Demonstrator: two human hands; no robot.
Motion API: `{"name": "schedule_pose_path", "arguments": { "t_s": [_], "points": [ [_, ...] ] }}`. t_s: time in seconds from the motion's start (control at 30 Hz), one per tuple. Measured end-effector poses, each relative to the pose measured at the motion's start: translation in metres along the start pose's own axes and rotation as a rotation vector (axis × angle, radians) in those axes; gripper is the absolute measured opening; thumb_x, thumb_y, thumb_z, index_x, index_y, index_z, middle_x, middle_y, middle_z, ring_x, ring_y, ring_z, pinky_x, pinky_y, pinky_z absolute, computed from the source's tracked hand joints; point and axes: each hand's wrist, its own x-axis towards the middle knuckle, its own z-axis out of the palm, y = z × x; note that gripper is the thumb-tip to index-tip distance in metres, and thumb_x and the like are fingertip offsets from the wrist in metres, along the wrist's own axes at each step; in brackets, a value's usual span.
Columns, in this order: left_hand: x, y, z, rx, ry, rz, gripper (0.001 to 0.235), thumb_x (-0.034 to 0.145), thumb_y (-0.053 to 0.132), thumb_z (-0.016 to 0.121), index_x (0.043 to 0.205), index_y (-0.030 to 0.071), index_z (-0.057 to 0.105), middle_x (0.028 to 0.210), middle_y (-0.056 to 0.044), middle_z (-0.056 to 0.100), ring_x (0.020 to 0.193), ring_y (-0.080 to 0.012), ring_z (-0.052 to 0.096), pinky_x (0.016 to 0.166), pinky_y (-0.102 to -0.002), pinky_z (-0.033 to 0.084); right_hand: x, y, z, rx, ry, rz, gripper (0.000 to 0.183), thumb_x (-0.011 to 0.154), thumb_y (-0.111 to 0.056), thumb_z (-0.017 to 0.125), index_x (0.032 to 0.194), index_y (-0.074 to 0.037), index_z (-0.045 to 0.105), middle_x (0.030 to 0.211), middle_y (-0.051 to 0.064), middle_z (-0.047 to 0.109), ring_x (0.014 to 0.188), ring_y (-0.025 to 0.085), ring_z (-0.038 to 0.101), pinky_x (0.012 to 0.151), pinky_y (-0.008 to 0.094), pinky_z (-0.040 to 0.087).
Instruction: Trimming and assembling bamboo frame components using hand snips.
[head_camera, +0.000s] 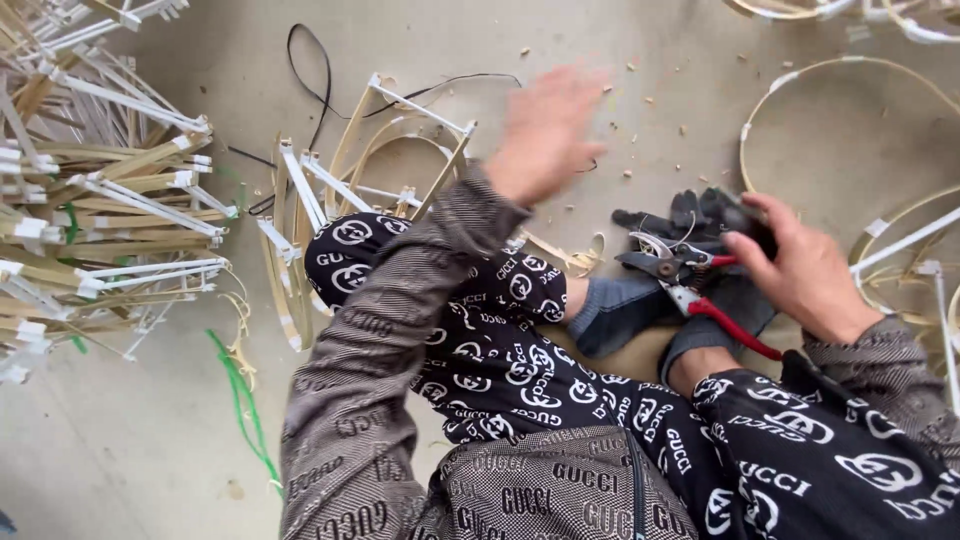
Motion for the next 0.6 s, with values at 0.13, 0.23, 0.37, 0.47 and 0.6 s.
{"name": "schedule_pose_path", "arguments": {
  "t_s": [0.13, 0.23, 0.37, 0.47, 0.6],
  "points": [
    [-0.054, -0.078, -0.031, 0.44, -0.411, -0.476, 0.033, 0.077, 0.031, 0.086, 0.098, 0.009, 0.077, 0.1, -0.013, 0.073, 0.1, -0.0325, 0.069, 0.083, -0.05, 0.053, 0.006, 0.018, -0.002, -0.078, 0.027, 0.007, 0.056, 0.101, -0.034, 0.066, 0.149, -0.007, 0.054, 0.116, 0.028, 0.069, 0.105, 0.043, 0.069, 0.09, 0.049, 0.054],
    [-0.088, -0.111, -0.031, 0.426, -0.493, -0.55, 0.028, 0.081, 0.034, 0.084, 0.093, 0.008, 0.078, 0.095, -0.014, 0.073, 0.089, -0.033, 0.072, 0.075, -0.048, 0.056, 0.012, 0.02, 0.0, -0.124, 0.104, -0.065, 0.055, 0.103, -0.033, 0.066, 0.15, -0.007, 0.054, 0.121, 0.026, 0.067, 0.11, 0.043, 0.067, 0.092, 0.05, 0.053],
    [-0.087, -0.134, -0.022, 0.297, -0.462, -0.652, 0.026, 0.087, 0.03, 0.075, 0.1, 0.008, 0.077, 0.099, -0.016, 0.074, 0.094, -0.0327, 0.072, 0.083, -0.046, 0.055, 0.019, 0.025, -0.003, -0.216, 0.142, -0.021, 0.059, 0.103, -0.034, 0.065, 0.154, -0.006, 0.053, 0.123, 0.027, 0.064, 0.108, 0.046, 0.065, 0.091, 0.052, 0.052],
    [-0.088, -0.155, -0.048, 0.239, -0.078, -0.596, 0.025, 0.092, 0.02, 0.067, 0.113, 0.008, 0.073, 0.098, -0.018, 0.074, 0.09, -0.035, 0.071, 0.08, -0.049, 0.056, 0.018, 0.038, -0.007, -0.23, 0.155, 0.023, 0.061, 0.103, -0.034, 0.065, 0.155, -0.006, 0.052, 0.126, 0.027, 0.062, 0.108, 0.047, 0.064, 0.092, 0.053, 0.051],
    [-0.072, -0.094, -0.14, -0.114, 0.386, -0.577, 0.033, 0.109, 0.02, 0.061, 0.139, 0.008, 0.055, 0.09, -0.008, 0.072, 0.077, -0.0229, 0.073, 0.07, -0.04, 0.057, 0.013, 0.065, -0.01, -0.283, 0.173, 0.038, 0.067, 0.1, -0.034, 0.069, 0.156, -0.002, 0.049, 0.126, 0.029, 0.061, 0.115, 0.048, 0.06, 0.097, 0.054, 0.049]
  ]
}}
